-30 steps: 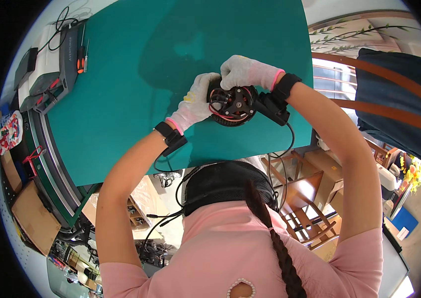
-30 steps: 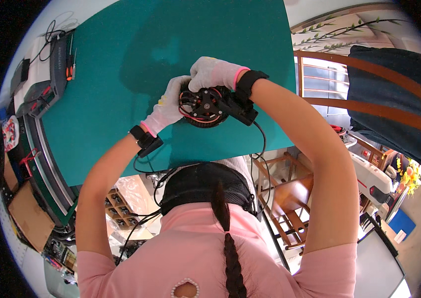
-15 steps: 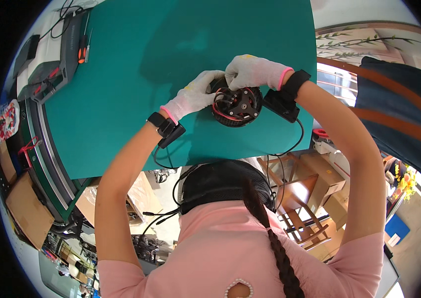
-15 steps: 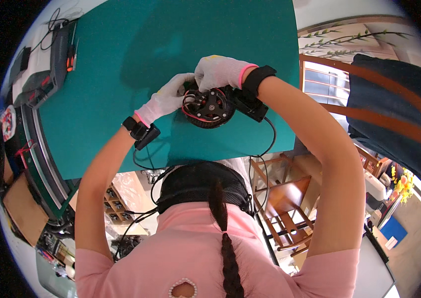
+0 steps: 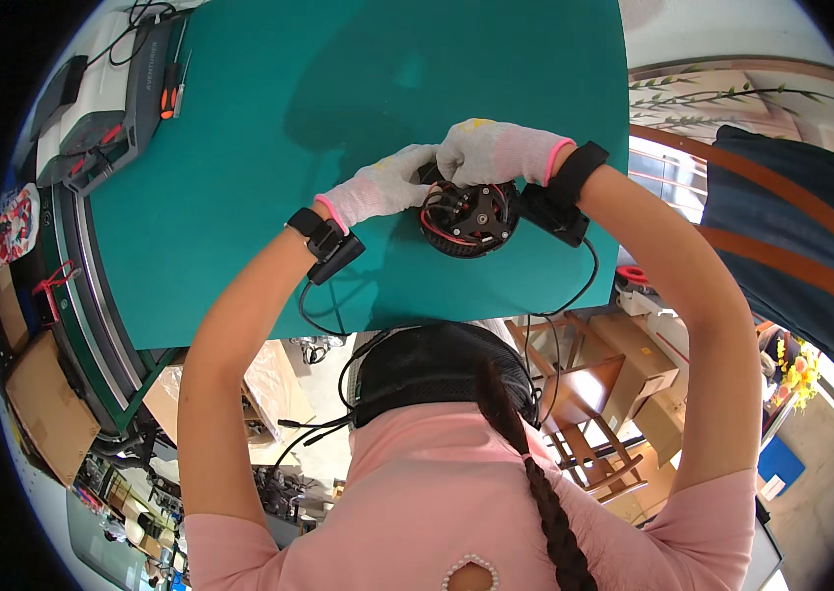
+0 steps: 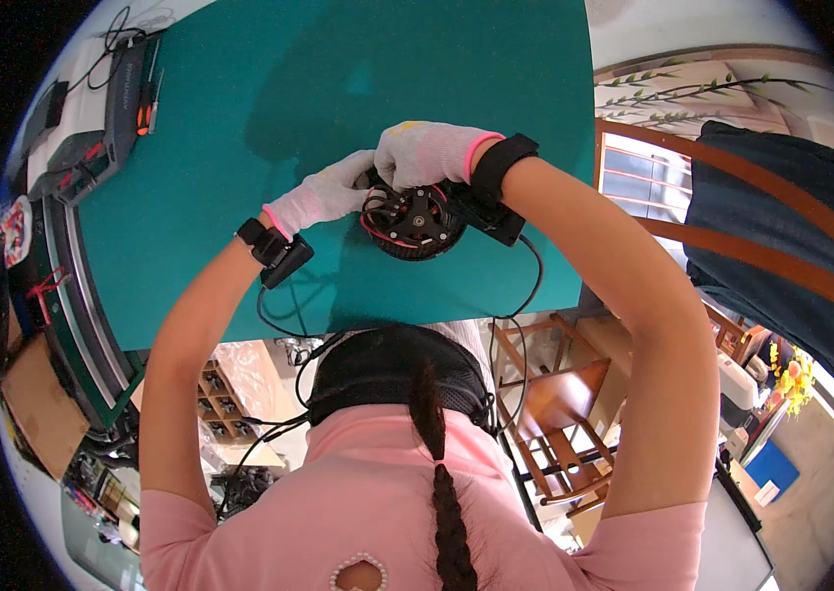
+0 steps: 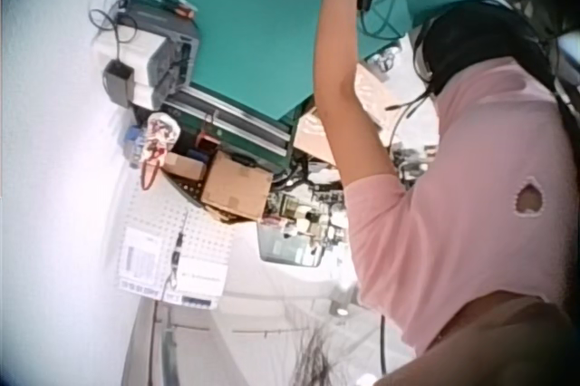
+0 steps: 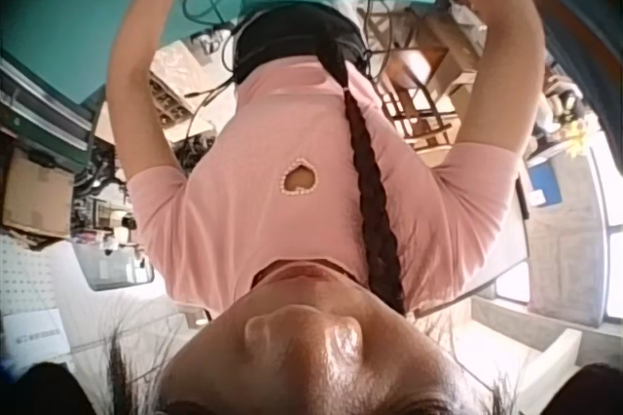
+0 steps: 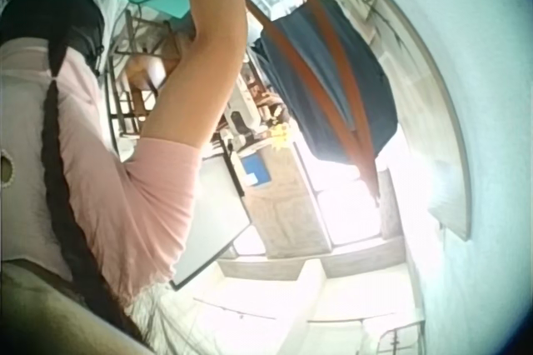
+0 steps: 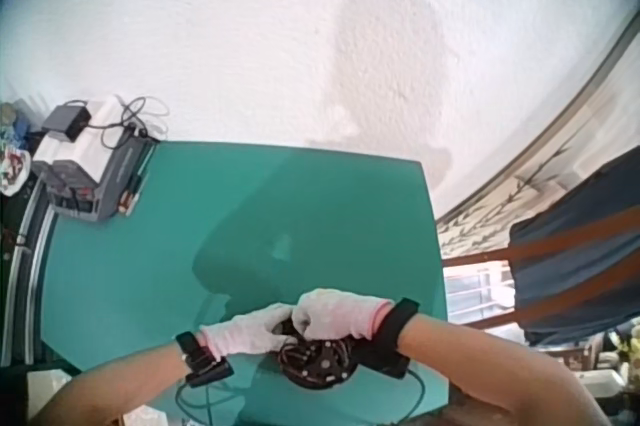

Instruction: The recorder is assembling components of electric motors, including installing housings and managing wiring.

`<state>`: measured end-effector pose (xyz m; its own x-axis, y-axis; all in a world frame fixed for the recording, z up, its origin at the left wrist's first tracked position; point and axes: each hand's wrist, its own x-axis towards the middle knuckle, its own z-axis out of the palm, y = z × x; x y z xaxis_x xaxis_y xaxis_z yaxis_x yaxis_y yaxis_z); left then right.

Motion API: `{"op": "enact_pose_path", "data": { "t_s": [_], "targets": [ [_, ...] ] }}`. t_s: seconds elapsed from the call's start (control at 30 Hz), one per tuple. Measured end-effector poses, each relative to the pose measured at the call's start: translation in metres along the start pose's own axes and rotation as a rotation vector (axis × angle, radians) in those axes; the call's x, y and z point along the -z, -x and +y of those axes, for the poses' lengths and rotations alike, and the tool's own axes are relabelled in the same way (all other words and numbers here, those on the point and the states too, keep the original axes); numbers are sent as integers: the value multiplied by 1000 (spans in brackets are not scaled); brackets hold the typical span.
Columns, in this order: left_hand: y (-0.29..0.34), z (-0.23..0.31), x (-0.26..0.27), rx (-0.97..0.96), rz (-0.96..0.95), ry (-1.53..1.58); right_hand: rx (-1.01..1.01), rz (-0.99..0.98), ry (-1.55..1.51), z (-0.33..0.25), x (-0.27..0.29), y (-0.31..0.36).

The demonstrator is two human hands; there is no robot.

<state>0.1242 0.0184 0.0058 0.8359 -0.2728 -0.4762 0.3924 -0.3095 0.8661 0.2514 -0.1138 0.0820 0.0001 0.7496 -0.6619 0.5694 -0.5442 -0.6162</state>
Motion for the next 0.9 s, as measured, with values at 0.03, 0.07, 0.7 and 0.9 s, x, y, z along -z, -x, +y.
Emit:
{"op": "enact_pose_path", "data": {
  "t_s": [0.03,0.07,0.7,0.9],
  "targets": [
    [0,0,0,2,3,14,17,-5,14,1,0,0],
    [1,1,0,5,8,28,24,-19,27,1,0,-1],
    [2,-1,-11,0,148,-108,-160,321,-431,23,-18,30],
    [1,-3,-13,-33,142,72,-202,433,-418,36,-49,37]
  ]
}}
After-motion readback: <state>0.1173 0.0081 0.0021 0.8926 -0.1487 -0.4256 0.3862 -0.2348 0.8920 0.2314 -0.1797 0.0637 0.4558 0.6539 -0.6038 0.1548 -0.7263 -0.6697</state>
